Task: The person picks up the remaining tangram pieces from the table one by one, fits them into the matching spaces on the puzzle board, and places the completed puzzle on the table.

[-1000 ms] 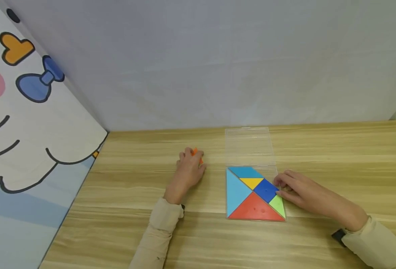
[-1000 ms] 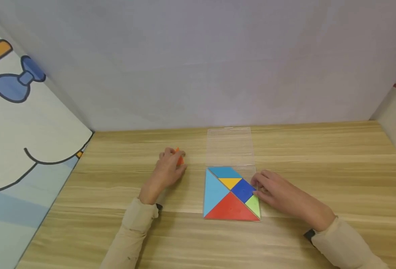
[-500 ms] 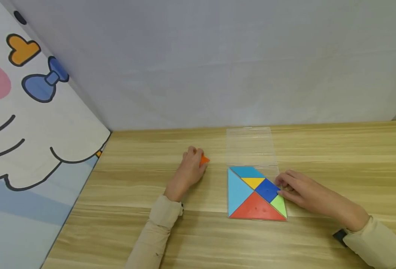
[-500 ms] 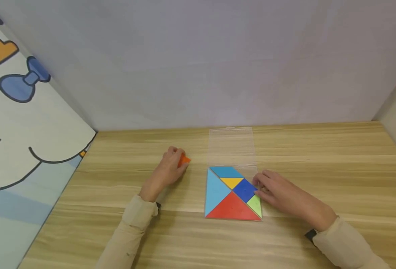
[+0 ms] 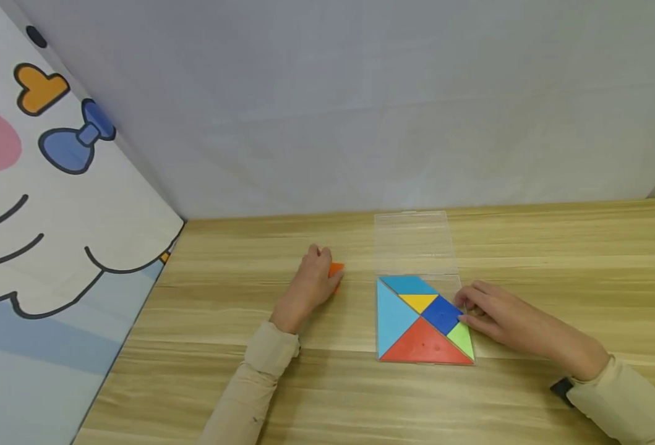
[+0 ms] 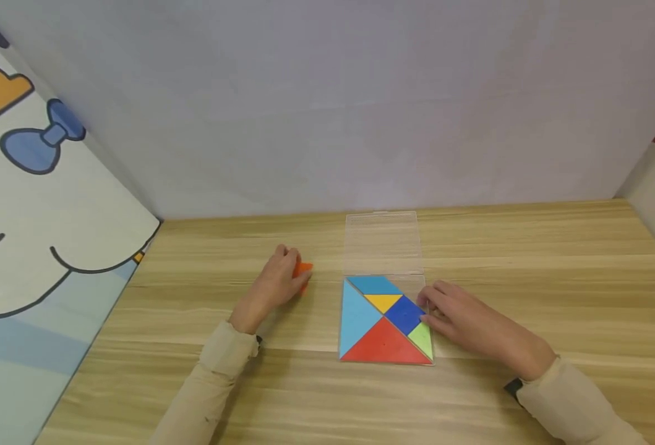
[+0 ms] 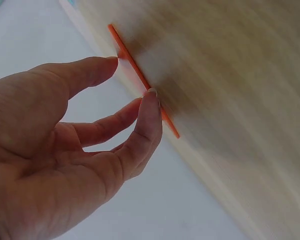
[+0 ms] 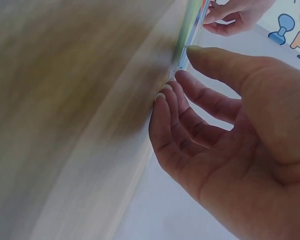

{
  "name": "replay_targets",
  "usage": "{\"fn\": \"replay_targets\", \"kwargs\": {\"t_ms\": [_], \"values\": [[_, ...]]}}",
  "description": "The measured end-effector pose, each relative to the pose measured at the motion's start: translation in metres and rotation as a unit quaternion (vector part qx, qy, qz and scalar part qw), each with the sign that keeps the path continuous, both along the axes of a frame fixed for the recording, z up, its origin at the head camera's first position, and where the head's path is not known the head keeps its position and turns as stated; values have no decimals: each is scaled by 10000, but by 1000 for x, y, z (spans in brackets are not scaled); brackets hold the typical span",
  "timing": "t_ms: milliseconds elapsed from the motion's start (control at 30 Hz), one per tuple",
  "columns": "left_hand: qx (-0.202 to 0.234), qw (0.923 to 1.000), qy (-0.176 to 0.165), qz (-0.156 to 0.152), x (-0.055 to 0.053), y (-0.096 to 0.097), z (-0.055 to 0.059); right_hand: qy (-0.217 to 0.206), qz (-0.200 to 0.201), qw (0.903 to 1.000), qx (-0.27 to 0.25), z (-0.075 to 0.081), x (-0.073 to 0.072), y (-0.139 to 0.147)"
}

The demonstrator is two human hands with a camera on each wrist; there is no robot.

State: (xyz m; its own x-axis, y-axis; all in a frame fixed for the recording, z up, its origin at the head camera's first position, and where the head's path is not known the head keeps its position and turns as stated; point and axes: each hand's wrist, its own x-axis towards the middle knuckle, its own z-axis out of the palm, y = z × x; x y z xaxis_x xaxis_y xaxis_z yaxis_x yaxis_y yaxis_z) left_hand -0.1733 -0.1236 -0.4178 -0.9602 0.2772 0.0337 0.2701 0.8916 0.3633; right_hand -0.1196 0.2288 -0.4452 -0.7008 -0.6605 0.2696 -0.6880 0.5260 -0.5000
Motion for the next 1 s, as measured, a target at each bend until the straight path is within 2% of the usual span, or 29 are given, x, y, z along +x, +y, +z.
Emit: {"fn": "replay_targets", "kwargs": {"t_ms": [167,367,533,633,800,1000], "values": [[-43,9998,-188,-12,1,-2,2,16,16,10000,15,0,0,0],[-226,9992,-141,-291,5,-6,3,47,29,10000,8,0,0,-1],[-488,9976,-131,-476,3,-8,2,68,46,10000,-9,0,0,0],[-525,9966,-236,-589,3,-7,3,86,47,10000,-19,0,0,0],[-467,9956,-466,-666,4,-5,5,65,6,10000,-18,1,1,0],[-585,9952,-485,-610,5,-4,5,108,1,9999,-57,0,1,0]]}}
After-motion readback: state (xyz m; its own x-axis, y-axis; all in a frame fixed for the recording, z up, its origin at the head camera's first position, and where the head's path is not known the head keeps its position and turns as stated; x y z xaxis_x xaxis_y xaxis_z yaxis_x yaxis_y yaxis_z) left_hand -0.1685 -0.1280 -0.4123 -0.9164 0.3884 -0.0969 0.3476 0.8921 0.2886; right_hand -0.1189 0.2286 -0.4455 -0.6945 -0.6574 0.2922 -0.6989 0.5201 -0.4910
